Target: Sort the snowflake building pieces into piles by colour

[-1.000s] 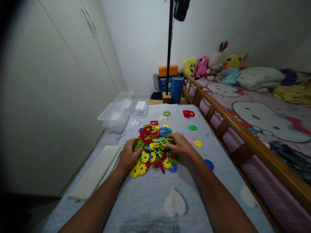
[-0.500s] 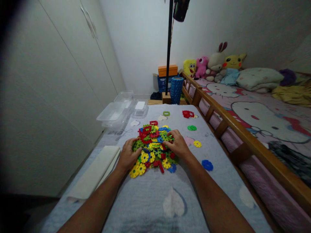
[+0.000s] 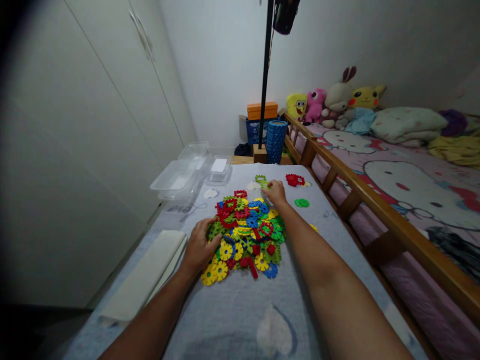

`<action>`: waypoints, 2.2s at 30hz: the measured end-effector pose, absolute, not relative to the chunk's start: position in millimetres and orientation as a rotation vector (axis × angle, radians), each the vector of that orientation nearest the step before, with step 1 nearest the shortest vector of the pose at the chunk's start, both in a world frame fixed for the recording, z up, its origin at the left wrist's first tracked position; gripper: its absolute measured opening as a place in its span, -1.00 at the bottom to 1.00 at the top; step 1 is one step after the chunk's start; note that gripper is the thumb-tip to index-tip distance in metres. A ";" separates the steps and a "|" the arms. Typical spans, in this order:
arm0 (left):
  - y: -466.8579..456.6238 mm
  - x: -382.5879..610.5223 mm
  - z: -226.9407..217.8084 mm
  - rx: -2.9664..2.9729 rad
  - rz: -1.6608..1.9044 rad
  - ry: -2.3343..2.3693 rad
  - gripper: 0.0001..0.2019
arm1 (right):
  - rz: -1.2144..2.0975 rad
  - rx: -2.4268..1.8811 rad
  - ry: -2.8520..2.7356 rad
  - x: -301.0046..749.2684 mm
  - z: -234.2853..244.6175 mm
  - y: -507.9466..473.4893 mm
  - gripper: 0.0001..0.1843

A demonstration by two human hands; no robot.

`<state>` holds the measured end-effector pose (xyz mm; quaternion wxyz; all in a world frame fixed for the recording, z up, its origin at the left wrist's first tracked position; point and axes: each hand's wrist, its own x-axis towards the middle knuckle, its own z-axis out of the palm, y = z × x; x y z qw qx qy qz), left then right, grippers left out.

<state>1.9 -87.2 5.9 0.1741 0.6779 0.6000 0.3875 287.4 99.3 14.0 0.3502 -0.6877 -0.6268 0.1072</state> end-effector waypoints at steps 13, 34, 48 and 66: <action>-88.9 4.7 5.5 1.909 1.119 1.718 -0.62 | 0.347 -2.017 -1.450 276.1 13.5 137.2 -0.65; -90.6 6.7 8.0 1.911 1.098 1.734 -0.61 | 0.299 -2.012 -1.862 255.3 16.5 114.2 -0.66; -90.2 4.6 12.5 1.856 1.180 1.667 -0.65 | 0.580 -1.558 -2.416 204.3 48.6 78.1 -0.64; -87.9 2.3 5.0 1.870 1.172 1.649 -0.57 | 0.389 -1.543 -2.156 263.7 69.0 44.8 -0.76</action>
